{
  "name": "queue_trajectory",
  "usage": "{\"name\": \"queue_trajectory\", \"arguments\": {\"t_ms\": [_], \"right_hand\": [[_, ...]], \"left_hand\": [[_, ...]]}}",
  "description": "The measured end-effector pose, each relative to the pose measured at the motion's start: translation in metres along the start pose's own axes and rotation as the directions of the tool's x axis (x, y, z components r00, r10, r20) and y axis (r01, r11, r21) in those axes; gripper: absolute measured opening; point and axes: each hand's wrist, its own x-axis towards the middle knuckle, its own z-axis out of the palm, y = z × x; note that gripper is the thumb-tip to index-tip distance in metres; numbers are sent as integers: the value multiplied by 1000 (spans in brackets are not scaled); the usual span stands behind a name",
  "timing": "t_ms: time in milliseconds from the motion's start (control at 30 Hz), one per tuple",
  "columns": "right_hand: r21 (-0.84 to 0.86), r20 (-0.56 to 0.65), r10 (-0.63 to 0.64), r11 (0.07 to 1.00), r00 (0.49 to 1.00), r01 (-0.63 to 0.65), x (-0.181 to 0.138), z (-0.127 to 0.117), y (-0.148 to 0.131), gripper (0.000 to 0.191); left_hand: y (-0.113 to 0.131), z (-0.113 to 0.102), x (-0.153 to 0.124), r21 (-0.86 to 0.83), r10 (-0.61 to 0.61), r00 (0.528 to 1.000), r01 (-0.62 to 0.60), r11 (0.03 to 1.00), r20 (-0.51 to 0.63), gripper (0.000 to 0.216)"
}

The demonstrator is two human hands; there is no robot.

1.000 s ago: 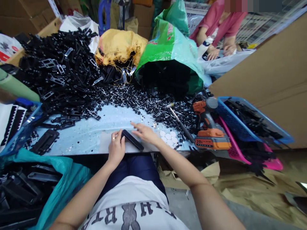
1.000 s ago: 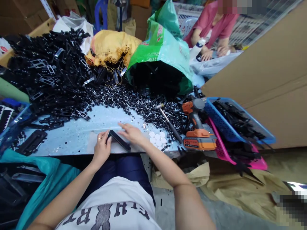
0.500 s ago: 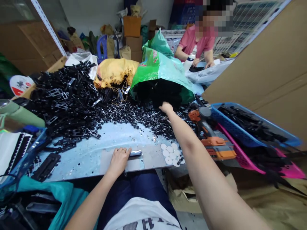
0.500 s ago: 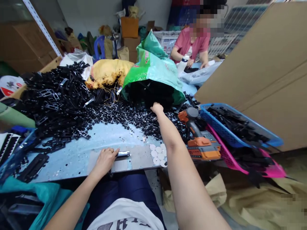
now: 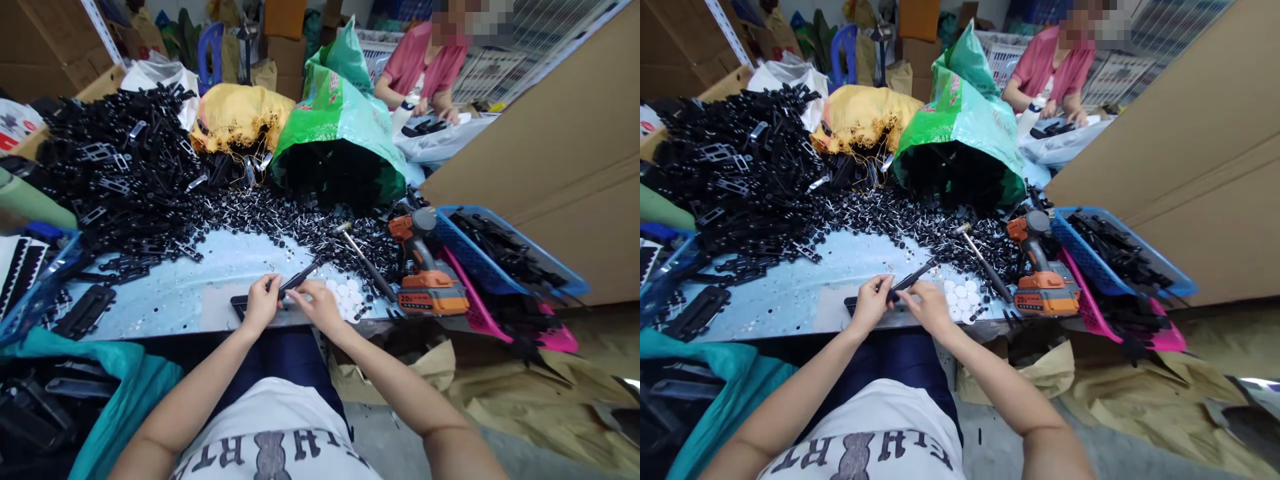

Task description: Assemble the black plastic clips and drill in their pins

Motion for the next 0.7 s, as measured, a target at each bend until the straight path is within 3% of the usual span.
{"name": "queue_trajectory", "arguments": {"t_ms": [67,133,200,267,367,533,700], "right_hand": [[-343,49,-213,914,976,217,-7,-16,-1,33],[-475,325,-304,766,895,433,-7,-33,5,32],[-464,586,-249,677,771,571,-5,-43,13,33],[-464,696,-146,655,703,596,-4,-44,21,36],[-535,692,-17,659,722,529,-5,-37,28,43],[-634,613,79,642,786,431,-6,-25,20,46],[-710,496,35,592,868,382,-5,-24,0,41]], "left_hand": [[-2,-7,-6,96,-73,991,62,993,111,44],[-2,-16,-11,232,11,969,-70,970,246,42],[-2,-24,-11,383,185,924,-313,869,335,37],[-4,-30,-6,520,281,863,-483,704,420,38],[-10,-32,4,614,212,806,-566,550,553,53],[-20,-29,6,646,221,791,-598,475,570,71],[-27,-32,3,633,302,798,-599,491,521,47]]}}
